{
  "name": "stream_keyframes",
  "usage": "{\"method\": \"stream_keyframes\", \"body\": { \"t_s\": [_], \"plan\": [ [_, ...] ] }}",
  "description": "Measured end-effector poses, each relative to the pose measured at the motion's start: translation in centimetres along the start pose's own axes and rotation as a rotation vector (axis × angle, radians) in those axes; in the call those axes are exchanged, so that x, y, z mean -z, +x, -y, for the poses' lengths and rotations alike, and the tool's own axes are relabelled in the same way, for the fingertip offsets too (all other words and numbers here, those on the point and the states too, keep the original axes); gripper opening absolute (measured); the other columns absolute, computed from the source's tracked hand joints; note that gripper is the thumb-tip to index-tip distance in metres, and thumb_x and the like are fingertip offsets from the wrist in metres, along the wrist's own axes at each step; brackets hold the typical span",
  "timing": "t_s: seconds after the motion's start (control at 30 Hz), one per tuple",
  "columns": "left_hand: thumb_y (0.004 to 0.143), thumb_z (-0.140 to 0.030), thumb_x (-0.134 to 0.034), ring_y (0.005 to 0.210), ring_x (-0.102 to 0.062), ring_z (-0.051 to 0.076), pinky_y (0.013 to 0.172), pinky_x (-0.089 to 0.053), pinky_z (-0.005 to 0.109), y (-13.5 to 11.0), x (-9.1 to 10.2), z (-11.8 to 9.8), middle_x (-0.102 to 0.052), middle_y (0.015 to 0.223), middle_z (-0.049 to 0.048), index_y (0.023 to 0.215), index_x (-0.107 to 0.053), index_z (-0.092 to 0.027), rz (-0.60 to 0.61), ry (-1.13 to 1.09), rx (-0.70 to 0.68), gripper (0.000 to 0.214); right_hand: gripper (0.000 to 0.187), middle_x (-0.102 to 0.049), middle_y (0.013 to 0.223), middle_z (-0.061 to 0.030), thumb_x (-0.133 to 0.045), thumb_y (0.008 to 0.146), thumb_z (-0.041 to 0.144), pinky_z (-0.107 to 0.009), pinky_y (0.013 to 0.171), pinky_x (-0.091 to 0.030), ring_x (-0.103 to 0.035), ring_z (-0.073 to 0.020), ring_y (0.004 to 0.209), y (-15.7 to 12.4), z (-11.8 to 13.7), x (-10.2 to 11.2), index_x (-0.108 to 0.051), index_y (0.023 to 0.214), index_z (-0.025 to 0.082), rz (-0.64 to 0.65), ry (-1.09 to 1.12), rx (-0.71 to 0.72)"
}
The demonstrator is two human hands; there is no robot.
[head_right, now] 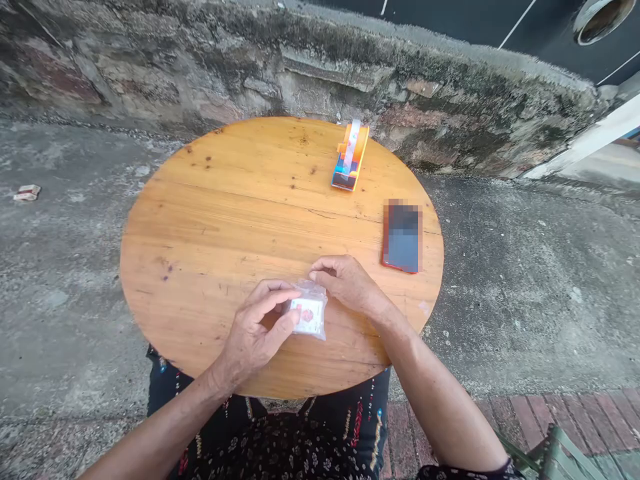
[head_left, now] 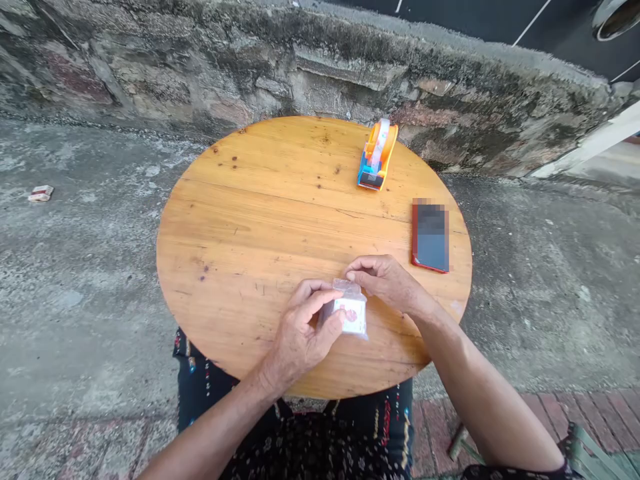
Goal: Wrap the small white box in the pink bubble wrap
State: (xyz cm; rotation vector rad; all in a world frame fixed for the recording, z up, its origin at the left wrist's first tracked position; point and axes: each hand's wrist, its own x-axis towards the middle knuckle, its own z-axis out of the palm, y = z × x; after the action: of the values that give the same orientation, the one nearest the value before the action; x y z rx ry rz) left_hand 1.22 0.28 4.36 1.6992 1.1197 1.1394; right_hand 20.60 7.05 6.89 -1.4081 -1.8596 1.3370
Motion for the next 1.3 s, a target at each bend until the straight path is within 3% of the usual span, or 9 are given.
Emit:
{"method": "stream_keyframes", "body": {
  "t_s": [0.3,0.43,0.6,0.8,1.3],
  "plan": [
    [0.084,-0.021,-0.063,0.096,-0.059,0.017,0.083,-0.051,0.031,-0.1,0.1,0.0,-0.059,0.105,0.0045,0.106,-0.068,-0.022,0.017,-0.017,0.043,0.022,0.014,-0.065,0.093,-0.0043,-0.059,0.087,0.025,-0.03,0.08,-0.045,-0.059,-0.0161,0.089,-1.0,0.6,-0.3,-0.068,0.077,0.019,-0.099,-0.099,0.21],
    [0.085,-0.019,-0.062,0.098,-0.058,0.016,0.086,-0.05,0.031,-0.2,0.2,0.1,-0.058,0.108,0.0038,0.109,-0.066,-0.024,0.041,-0.027,0.074,0.025,0.017,-0.066,0.087,-0.0024,-0.051,0.092,0.026,-0.028,0.074,-0.045,-0.059,-0.0146,0.081,-1.4,1.0,-0.5,-0.066,0.087,0.019,-0.019,-0.097,0.147],
    [0.085,-0.02,-0.062,0.095,-0.057,0.016,0.083,-0.05,0.03,-0.2,0.2,0.0,-0.059,0.107,0.0031,0.11,-0.065,-0.024,0.041,-0.021,0.089,0.025,0.018,-0.062,0.076,0.0007,-0.051,0.093,0.028,-0.024,0.065,-0.042,-0.054,-0.0121,0.071,-1.7,1.0,-0.5,-0.064,0.084,0.019,-0.016,-0.125,0.114],
    [0.082,-0.017,-0.063,0.092,-0.056,0.015,0.08,-0.05,0.026,0.0,0.3,-0.3,-0.06,0.105,0.0021,0.112,-0.059,-0.022,0.036,0.012,0.116,0.031,0.017,-0.063,0.078,0.0,-0.053,0.092,0.027,-0.024,0.066,-0.042,-0.055,-0.012,0.071,-2.2,1.2,-0.7,-0.065,0.084,0.018,-0.055,-0.098,0.109],
    [0.084,-0.021,-0.063,0.092,-0.056,0.016,0.081,-0.048,0.028,0.2,0.1,-0.2,-0.061,0.102,0.0029,0.104,-0.062,-0.021,0.033,0.028,0.088,0.02,0.017,-0.069,0.078,-0.0015,-0.057,0.089,0.027,-0.026,0.068,-0.048,-0.062,-0.0139,0.072,-3.3,2.4,-0.8,-0.07,0.082,0.018,-0.065,-0.119,0.129]
  ]
}}
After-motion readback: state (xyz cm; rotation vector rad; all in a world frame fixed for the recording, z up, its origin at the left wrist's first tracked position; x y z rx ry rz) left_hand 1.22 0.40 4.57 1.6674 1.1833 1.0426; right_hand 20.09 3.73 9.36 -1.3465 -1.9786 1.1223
